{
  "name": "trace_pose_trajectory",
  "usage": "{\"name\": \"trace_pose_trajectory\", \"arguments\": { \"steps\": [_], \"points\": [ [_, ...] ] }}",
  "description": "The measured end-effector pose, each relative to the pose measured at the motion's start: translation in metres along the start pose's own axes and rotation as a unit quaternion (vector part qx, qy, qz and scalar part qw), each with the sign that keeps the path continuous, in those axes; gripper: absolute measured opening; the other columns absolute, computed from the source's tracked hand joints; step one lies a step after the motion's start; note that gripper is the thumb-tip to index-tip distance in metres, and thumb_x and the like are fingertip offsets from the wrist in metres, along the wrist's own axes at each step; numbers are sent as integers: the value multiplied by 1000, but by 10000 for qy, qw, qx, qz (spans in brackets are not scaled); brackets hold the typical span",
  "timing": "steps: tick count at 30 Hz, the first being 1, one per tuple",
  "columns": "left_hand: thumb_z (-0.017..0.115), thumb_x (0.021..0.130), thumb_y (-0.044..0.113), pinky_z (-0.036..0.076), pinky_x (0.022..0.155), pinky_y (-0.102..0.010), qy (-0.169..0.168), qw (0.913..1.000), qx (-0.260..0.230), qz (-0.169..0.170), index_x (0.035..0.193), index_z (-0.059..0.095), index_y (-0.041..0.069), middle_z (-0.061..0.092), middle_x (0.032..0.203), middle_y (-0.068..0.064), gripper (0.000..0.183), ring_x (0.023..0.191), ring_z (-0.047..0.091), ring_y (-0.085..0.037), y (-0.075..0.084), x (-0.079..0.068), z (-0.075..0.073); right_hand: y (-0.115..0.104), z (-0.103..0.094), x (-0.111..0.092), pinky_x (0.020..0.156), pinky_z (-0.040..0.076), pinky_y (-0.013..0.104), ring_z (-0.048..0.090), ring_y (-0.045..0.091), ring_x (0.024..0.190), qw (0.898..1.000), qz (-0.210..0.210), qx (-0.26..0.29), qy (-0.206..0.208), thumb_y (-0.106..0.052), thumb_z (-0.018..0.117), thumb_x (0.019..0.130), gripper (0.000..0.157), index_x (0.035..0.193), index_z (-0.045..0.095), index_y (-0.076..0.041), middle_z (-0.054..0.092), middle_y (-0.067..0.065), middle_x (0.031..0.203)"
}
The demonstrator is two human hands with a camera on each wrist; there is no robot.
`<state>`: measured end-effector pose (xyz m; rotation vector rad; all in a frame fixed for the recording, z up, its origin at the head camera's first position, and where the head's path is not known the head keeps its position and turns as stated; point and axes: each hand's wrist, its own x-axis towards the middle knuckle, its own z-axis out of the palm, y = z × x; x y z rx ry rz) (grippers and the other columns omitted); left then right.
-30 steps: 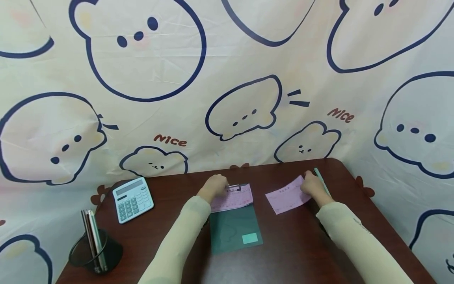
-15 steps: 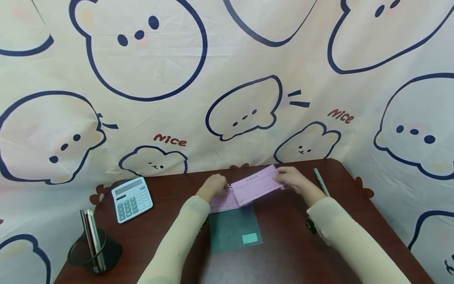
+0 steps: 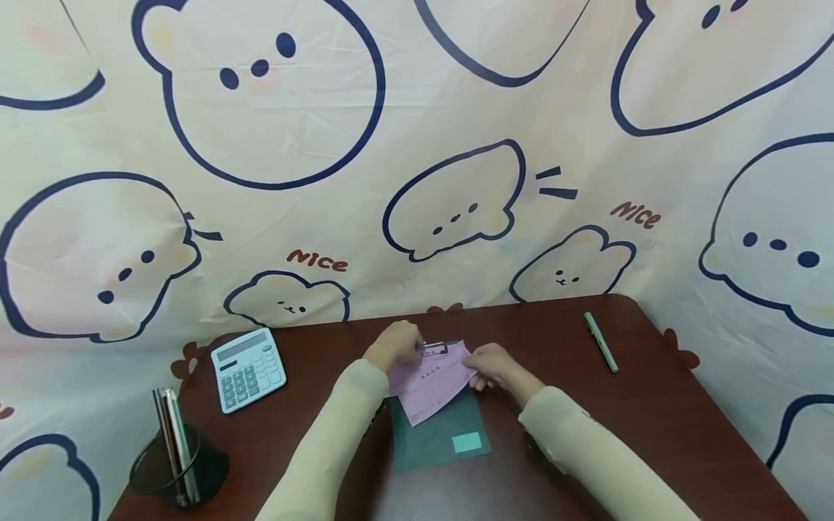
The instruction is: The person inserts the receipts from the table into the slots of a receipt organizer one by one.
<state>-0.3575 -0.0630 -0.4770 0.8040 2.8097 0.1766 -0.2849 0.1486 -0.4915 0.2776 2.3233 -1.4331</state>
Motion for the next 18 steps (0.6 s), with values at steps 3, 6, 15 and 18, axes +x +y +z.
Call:
{"name": "trace_pose_trajectory", "arguments": {
  "steps": [3, 6, 15, 18],
  "points": [
    [69, 79, 15, 47, 71, -25, 0, 10000, -48, -44, 79, 76, 15, 70, 89, 5, 6, 76, 58, -8, -1, 0, 0, 0, 4, 3, 37, 34, 20, 53, 11, 41, 9998, 176, -26, -29, -23, 54, 90, 24, 85, 61, -1, 61, 8, 56],
    [69, 79, 14, 42, 62, -24, 63, 10000, 14, -12, 71, 73, 15, 68, 82, 5, 8, 65, 48, -7, 0, 1, -2, 1, 0, 3, 38, 33, 19, 51, 11, 41, 9991, 374, -97, -185, -23, 53, 88, 24, 86, 63, -2, 61, 7, 58],
    [69, 80, 12, 45, 65, -25, 59, 9999, 88, 21, 77, 75, 16, 71, 95, 3, 8, 65, 50, -8, 2, 0, -3, 3, -11, 4, 41, 38, 16, 58, 10, 46, 9915, 622, 32, -1143, -14, 56, 89, 23, 79, 68, 2, 65, 9, 63],
    [70, 80, 13, 47, 67, -27, 31, 10000, 28, -33, 78, 75, 15, 71, 93, 2, 6, 69, 54, -10, 1, -1, -1, 5, -8, 6, 42, 40, 15, 62, 12, 50, 9886, 822, 510, -1154, -12, 54, 90, 21, 86, 66, 5, 68, 12, 68]
  ]
}}
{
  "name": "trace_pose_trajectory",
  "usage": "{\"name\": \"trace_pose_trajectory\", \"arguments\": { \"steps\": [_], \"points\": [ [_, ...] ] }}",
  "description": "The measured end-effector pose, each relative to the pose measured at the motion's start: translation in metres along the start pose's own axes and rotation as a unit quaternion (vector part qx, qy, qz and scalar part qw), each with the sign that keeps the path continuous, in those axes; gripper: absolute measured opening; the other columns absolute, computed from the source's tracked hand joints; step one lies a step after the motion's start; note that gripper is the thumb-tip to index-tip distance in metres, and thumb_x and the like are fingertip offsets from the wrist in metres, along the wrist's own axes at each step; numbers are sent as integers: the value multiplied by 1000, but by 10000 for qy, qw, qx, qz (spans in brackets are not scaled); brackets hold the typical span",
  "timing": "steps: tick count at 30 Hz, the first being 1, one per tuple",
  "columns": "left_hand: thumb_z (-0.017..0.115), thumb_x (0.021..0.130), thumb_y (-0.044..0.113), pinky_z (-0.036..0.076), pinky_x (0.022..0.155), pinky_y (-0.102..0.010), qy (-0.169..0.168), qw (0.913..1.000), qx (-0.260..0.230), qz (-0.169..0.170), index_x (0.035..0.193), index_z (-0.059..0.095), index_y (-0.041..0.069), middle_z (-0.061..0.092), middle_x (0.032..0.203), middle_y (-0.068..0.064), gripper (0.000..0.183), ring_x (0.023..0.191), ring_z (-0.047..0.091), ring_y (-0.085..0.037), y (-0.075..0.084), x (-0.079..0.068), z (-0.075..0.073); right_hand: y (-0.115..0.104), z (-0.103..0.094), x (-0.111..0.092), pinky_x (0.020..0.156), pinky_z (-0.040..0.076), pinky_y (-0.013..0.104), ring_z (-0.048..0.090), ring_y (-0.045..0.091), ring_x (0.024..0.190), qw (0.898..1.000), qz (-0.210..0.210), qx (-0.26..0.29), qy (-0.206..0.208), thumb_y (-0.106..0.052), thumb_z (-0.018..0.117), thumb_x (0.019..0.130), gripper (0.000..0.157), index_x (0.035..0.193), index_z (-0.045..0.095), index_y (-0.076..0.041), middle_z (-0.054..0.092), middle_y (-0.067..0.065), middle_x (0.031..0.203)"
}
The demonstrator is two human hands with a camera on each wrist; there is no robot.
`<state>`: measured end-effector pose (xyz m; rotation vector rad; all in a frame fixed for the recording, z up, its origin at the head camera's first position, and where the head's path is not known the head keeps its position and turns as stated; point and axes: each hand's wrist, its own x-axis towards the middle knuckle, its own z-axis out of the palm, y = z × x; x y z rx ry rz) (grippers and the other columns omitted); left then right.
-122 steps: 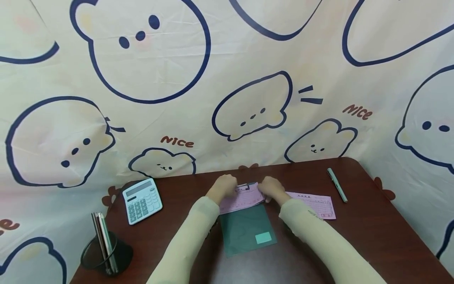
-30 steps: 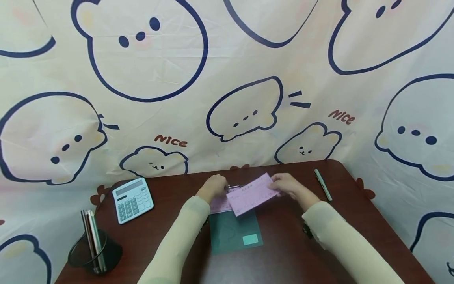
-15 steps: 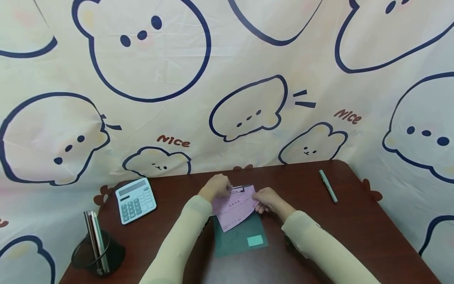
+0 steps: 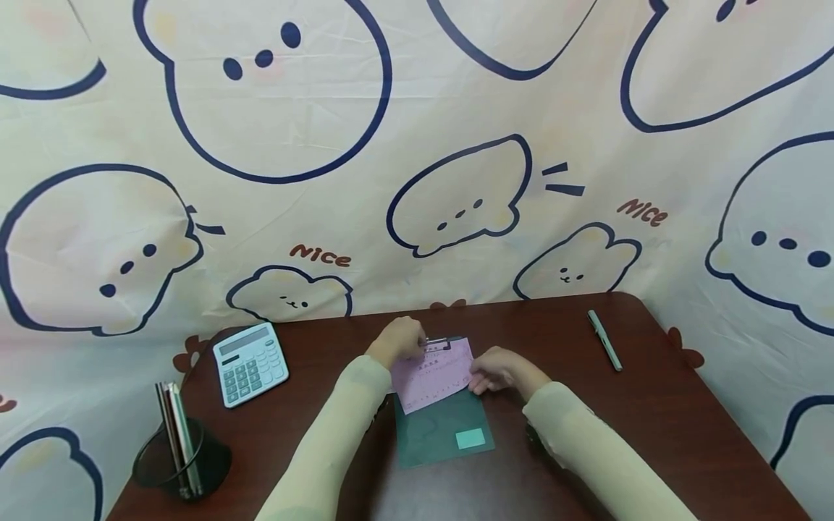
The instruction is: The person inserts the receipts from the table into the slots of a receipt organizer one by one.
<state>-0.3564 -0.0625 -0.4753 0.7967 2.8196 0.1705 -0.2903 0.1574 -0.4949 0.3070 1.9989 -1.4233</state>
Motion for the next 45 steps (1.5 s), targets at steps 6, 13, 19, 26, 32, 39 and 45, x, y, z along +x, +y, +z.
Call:
{"name": "trace_pose_trajectory", "arguments": {
  "steps": [6, 13, 19, 26, 32, 39, 45],
  "points": [
    [72, 78, 16, 44, 63, -26, 31, 9999, 135, -2, 75, 74, 16, 69, 85, 4, 4, 65, 48, -9, 1, 2, 0, 3, 4, 2, 43, 42, 16, 67, 16, 56, 9990, 176, 387, 165, -11, 51, 90, 22, 100, 59, 6, 70, 16, 75],
    [72, 78, 16, 36, 59, -25, 26, 9999, 119, 72, 70, 71, 14, 61, 72, 6, 8, 60, 41, -9, 1, 6, 1, 5, 9, 2, 45, 46, 22, 68, 19, 58, 9975, 192, 136, 666, -16, 47, 93, 37, 120, 46, 9, 71, 14, 75],
    [75, 75, 18, 38, 59, -25, -9, 9998, 186, -3, 68, 69, 15, 63, 71, 6, 10, 59, 41, -8, 2, 9, 0, 3, 12, 5, 46, 49, 24, 68, 20, 57, 9947, 250, 273, 960, -15, 49, 93, 39, 121, 46, 11, 70, 13, 74],
    [70, 77, 18, 31, 52, -26, -63, 9982, 592, 87, 58, 53, 15, 42, 53, 7, 25, 52, 33, -9, 6, 13, 5, 1, 14, 4, 48, 51, 27, 67, 20, 55, 9929, 187, 308, 1129, -12, 52, 91, 29, 109, 53, 11, 70, 14, 70],
    [71, 79, 22, 36, 55, -26, -157, 9957, 909, 111, 64, 55, 14, 48, 58, 6, 23, 54, 39, -10, 9, 14, 9, 1, 18, 4, 49, 52, 29, 67, 21, 55, 9916, 245, 357, 1219, -12, 53, 91, 26, 103, 55, 11, 69, 15, 70],
    [67, 82, 19, 31, 50, -26, -347, 9967, 734, 60, 55, 40, 16, 33, 54, 5, 38, 50, 30, -10, 11, 12, 4, 1, 22, 2, 49, 52, 30, 67, 20, 53, 9911, 177, 423, 1253, -11, 54, 90, 23, 99, 57, 10, 69, 14, 67],
    [63, 85, 15, 25, 48, -26, -375, 9980, 493, 113, 56, 34, 16, 23, 53, 5, 42, 50, 21, -10, 13, 9, -1, 0, 20, 1, 49, 52, 30, 66, 19, 52, 9906, 148, 593, 1221, -10, 55, 89, 24, 102, 54, 10, 69, 14, 66]
  ]
}}
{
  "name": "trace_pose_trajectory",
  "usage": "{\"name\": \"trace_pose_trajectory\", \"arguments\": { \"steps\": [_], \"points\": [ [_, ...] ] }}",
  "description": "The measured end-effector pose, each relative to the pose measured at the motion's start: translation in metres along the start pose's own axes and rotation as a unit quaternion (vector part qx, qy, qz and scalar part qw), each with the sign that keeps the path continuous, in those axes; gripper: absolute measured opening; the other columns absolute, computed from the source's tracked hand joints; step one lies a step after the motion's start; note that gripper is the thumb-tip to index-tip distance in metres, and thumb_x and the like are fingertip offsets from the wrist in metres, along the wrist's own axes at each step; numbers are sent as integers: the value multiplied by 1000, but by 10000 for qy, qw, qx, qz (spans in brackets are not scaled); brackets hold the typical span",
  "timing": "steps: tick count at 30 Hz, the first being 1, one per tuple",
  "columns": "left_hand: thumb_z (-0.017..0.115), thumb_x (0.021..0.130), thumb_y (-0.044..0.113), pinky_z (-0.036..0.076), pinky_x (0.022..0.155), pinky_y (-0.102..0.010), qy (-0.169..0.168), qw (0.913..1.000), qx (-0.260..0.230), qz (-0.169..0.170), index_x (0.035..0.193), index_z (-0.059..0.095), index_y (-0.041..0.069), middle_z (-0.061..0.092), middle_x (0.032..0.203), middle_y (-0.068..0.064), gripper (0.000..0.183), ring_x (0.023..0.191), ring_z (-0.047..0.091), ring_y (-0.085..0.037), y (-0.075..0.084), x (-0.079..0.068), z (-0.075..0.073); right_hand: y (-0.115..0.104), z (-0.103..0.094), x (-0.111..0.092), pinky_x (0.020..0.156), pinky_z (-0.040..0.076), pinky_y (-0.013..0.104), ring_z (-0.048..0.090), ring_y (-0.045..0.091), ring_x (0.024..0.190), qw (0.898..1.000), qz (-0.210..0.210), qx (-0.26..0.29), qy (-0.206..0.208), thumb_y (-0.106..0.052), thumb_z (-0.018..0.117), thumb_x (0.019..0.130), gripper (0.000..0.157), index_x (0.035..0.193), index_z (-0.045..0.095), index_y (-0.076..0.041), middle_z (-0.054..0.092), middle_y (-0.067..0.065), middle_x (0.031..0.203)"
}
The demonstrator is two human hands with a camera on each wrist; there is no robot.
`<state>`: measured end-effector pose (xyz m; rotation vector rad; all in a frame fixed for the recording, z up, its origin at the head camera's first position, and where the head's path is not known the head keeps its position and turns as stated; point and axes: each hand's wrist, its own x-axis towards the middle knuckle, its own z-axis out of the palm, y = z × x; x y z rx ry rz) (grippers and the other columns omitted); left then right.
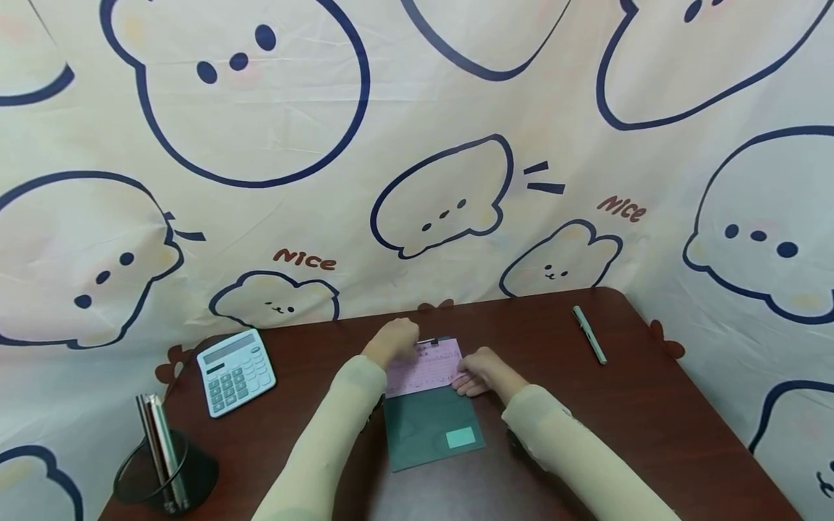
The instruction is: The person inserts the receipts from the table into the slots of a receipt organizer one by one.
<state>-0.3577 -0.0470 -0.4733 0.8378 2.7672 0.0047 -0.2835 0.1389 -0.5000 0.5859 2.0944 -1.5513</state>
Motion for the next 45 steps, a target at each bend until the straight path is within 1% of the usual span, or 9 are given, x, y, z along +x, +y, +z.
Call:
{"name": "trace_pose_trajectory", "arguments": {
  "steps": [9, 14, 19, 22, 27, 33, 37, 40, 45],
  "points": [
    [59, 88, 12, 20, 47, -27, -98, 9998, -154, -80, 54, 28, 15, 16, 52, 5, 46, 49, 14, -11, -1, -1, -3, -3, 1, 1, 53, 54, 32, 68, 22, 58, 9998, 102, 188, 49, -13, 56, 90, 37, 118, 46, 9, 70, 13, 71],
    [63, 82, 9, 23, 47, -25, -79, 9999, 82, 3, 54, 29, 16, 20, 52, 6, 45, 48, 20, -9, -2, 2, 2, -2, 3, 3, 52, 53, 30, 68, 22, 58, 9996, 221, 133, 148, -16, 55, 92, 41, 122, 45, 10, 70, 12, 70],
    [63, 81, 9, 25, 47, -25, 4, 9999, 109, 25, 53, 31, 16, 22, 51, 6, 43, 48, 22, -9, -3, 2, 3, -8, 1, 2, 45, 49, 25, 68, 21, 58, 9997, 164, 44, 156, -16, 56, 91, 39, 120, 48, 8, 70, 13, 71],
    [62, 83, 10, 27, 47, -26, 69, 9999, 123, 5, 52, 33, 15, 24, 51, 6, 43, 48, 23, -10, -3, 0, 0, -18, -2, 1, 43, 46, 22, 68, 20, 57, 9999, 49, -7, 125, -16, 57, 90, 33, 114, 53, 7, 70, 13, 72],
    [63, 84, 13, 30, 49, -26, 93, 9997, 218, -40, 52, 36, 15, 27, 51, 6, 42, 49, 26, -10, -4, -1, -3, -29, -3, 0, 45, 48, 23, 68, 19, 57, 9999, -28, -113, 29, -17, 57, 90, 27, 103, 58, 6, 71, 12, 73],
    [62, 86, 14, 27, 48, -26, 41, 9997, 217, 79, 52, 33, 15, 25, 50, 6, 44, 48, 24, -9, -3, -1, -5, -26, 2, 2, 48, 51, 26, 68, 20, 56, 10000, 57, -82, 3, -16, 56, 91, 31, 110, 53, 8, 70, 13, 71],
    [61, 87, 15, 26, 48, -26, -8, 9997, 230, 42, 52, 32, 14, 23, 49, 6, 46, 48, 22, -10, -2, -1, -5, -23, 4, 5, 48, 51, 26, 68, 20, 56, 10000, 90, -13, 4, -16, 56, 91, 33, 113, 50, 8, 70, 13, 71],
    [62, 87, 16, 28, 48, -25, -6, 9999, 155, -17, 52, 35, 14, 26, 50, 5, 44, 48, 25, -10, -1, -1, -4, -20, 5, 7, 49, 51, 26, 68, 20, 58, 9997, 186, 142, -13, -15, 56, 91, 34, 115, 48, 8, 70, 13, 71],
    [64, 87, 16, 36, 54, -26, 45, 9999, 115, -58, 59, 51, 13, 42, 57, 4, 31, 54, 36, -11, 2, -2, -1, -14, 4, 11, 51, 52, 27, 69, 20, 60, 9982, 354, 487, 19, -15, 55, 92, 33, 115, 50, 8, 70, 13, 73]
  ]
}}
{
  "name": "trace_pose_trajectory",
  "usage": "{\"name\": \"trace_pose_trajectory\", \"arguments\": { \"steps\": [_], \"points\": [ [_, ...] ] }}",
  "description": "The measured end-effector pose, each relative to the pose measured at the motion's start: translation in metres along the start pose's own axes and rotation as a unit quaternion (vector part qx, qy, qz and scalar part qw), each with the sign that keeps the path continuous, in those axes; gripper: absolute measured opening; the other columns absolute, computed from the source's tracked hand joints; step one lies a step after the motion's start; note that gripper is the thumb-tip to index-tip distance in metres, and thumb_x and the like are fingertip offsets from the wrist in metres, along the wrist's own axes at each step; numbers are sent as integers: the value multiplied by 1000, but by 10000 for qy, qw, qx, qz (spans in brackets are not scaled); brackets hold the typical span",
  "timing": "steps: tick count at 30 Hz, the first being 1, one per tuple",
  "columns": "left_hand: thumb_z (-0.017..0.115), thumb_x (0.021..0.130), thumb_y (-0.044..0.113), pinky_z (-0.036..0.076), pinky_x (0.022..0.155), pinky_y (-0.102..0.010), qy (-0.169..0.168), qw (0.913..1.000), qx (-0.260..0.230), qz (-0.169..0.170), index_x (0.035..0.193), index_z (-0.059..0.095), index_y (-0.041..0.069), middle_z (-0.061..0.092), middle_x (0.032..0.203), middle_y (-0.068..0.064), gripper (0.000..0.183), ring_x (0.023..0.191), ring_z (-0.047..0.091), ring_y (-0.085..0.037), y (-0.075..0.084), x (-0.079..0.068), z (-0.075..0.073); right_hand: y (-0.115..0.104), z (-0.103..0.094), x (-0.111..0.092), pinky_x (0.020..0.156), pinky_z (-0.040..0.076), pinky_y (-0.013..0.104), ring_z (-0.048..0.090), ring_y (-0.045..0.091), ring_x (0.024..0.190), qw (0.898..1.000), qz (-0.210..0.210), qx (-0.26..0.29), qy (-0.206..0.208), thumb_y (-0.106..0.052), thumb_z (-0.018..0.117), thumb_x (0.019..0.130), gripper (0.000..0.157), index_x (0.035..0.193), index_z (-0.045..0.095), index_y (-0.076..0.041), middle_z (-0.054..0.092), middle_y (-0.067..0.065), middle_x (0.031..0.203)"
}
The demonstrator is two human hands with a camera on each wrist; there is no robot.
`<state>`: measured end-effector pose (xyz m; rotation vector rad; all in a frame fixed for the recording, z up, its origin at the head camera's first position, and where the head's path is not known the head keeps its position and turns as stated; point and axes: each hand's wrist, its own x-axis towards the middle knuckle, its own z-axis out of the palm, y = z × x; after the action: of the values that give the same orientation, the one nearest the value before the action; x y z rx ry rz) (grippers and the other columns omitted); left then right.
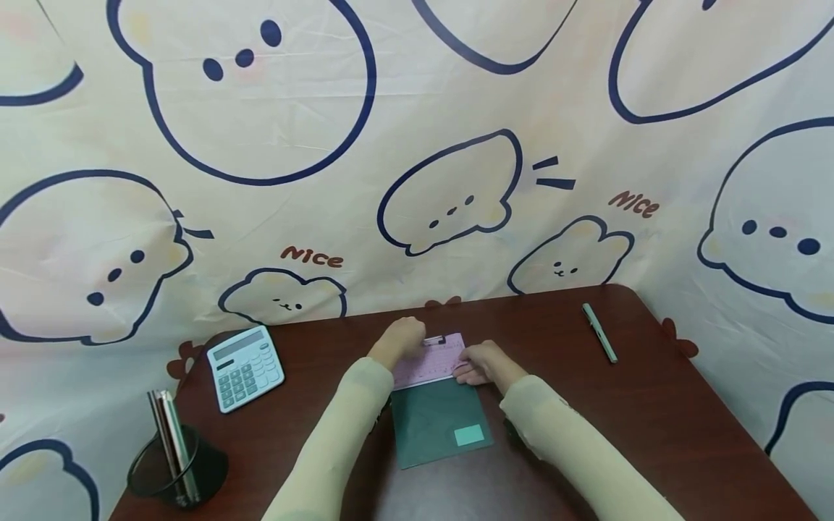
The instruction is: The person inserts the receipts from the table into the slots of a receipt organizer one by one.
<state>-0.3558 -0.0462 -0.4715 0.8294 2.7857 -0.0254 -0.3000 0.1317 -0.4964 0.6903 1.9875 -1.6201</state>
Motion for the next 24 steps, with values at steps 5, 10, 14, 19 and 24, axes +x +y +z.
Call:
{"name": "trace_pose_trajectory", "arguments": {
  "steps": [5, 10, 14, 19, 24],
  "points": [
    [64, 87, 18, 43, 63, -29, 114, 9992, 290, -269, 67, 59, 11, 54, 66, 2, 21, 61, 43, -12, -6, -3, 6, -1, 9, 3, 50, 52, 26, 69, 20, 61, 9999, -115, 38, -62, -15, 55, 92, 34, 117, 50, 7, 71, 12, 74],
    [64, 87, 18, 48, 70, -33, 78, 9985, 316, -437, 72, 62, 11, 58, 73, -1, 17, 67, 50, -13, -11, -11, 16, 4, 21, 4, 47, 50, 25, 69, 21, 60, 9999, -98, -17, -102, -14, 55, 91, 34, 118, 49, 7, 70, 12, 72],
    [66, 87, 19, 49, 69, -33, 218, 9977, 295, -575, 77, 65, 10, 60, 75, -2, 13, 68, 51, -14, -15, -16, 20, 3, 25, 8, 46, 50, 25, 69, 21, 60, 9993, -185, -205, -271, -14, 54, 92, 38, 121, 46, 10, 70, 13, 73],
    [63, 89, 16, 50, 81, -34, 543, 9976, 227, -378, 100, 69, 10, 67, 96, -5, 15, 87, 61, -19, -19, -18, 29, 1, 13, 11, 46, 50, 26, 67, 20, 54, 9929, -364, -1115, -213, -19, 53, 93, 28, 103, 58, 7, 69, 14, 69],
    [60, 91, 21, 38, 101, -42, 789, 9962, -230, -301, 133, 54, 12, 47, 140, -10, 43, 128, 44, -27, -34, -32, 34, -5, -8, 0, 49, 49, 29, 62, 18, 51, 9478, -1618, -2742, 164, -26, 52, 94, 30, 84, 65, -2, 65, 9, 66]
  ]
}}
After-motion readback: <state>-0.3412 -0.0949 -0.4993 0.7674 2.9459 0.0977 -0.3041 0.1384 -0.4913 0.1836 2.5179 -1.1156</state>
